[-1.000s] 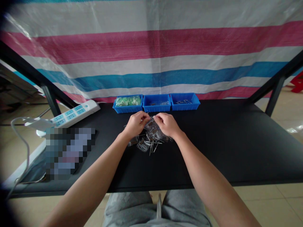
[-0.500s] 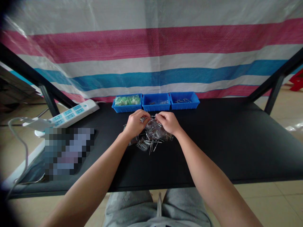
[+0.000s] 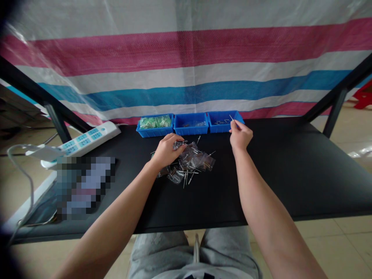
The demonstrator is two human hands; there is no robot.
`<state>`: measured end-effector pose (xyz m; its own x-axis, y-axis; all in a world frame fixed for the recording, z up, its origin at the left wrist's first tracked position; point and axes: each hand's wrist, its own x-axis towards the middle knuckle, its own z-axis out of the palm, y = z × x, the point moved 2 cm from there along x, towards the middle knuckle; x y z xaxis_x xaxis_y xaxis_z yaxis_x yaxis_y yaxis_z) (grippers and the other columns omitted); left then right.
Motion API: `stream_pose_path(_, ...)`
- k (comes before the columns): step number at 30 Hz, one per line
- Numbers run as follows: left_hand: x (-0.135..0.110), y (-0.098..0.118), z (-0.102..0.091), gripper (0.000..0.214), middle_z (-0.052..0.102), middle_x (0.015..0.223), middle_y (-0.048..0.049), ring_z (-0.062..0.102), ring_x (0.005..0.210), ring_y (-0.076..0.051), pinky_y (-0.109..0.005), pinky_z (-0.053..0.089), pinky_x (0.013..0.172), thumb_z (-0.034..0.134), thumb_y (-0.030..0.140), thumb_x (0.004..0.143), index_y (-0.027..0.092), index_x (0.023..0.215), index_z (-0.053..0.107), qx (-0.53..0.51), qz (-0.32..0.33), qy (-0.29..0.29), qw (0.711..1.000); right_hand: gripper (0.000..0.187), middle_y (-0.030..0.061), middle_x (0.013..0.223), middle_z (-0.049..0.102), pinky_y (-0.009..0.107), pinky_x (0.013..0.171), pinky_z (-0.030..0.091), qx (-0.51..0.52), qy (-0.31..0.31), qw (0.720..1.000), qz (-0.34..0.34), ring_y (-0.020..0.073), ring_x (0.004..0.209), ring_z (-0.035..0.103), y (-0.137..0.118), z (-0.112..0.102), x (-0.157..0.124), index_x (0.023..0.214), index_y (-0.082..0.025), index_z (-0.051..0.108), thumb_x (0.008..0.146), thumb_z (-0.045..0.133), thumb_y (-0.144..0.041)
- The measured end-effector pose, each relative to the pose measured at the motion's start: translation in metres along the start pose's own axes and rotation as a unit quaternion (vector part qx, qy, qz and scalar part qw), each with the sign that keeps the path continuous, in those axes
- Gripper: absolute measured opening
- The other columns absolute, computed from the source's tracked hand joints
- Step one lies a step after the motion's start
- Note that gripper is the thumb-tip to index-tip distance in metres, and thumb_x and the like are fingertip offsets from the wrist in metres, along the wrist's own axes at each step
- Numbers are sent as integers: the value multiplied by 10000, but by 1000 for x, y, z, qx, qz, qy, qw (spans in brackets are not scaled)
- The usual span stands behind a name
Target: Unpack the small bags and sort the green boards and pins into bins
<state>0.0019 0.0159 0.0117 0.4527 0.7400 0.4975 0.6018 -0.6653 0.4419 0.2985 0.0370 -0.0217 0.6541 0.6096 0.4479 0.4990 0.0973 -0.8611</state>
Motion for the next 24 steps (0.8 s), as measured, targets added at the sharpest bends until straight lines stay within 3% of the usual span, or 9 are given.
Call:
stream_pose_path(3,0,-2,1,132,659,960,-71,612,948,-218,-355,504,870,602,255,846,170,939,642,0,-8,-12,1000,407,33,544,660,315,654,536,-15,48,999,17,179,549,648,4,-6,4,988,-107,762,793,617,-434)
stream_pose_path(9,0,-3,2,142,668,969,-73,613,955,-218,-361,501,888,591,256,846,167,933,659,6,-17,-33,999,371,35,532,657,354,746,547,-48,34,998,3,202,582,672,3,-4,2,971,-108,772,798,622,-401)
stream_pose_path(18,2,-4,1,175,681,962,-78,619,932,-230,-368,500,871,570,261,849,163,944,679,47,-48,-38,997,438,36,589,667,383,731,546,-72,26,997,-22,209,605,664,0,0,-2,1065,-111,730,783,630,-429)
stream_pose_path(21,2,-2,-1,188,683,968,-81,620,940,-233,-368,496,878,546,249,859,165,947,689,63,-67,-46,995,382,43,607,668,344,683,529,-69,-2,996,-58,202,609,653,-16,3,-15,983,-131,744,808,585,-430)
stream_pose_path(24,2,-1,0,224,674,953,-83,615,941,-233,-365,491,890,544,299,873,161,947,704,73,-63,-70,993,332,43,597,664,288,642,495,-45,-79,989,-118,176,577,637,-39,10,-35,874,-135,747,825,563,-406)
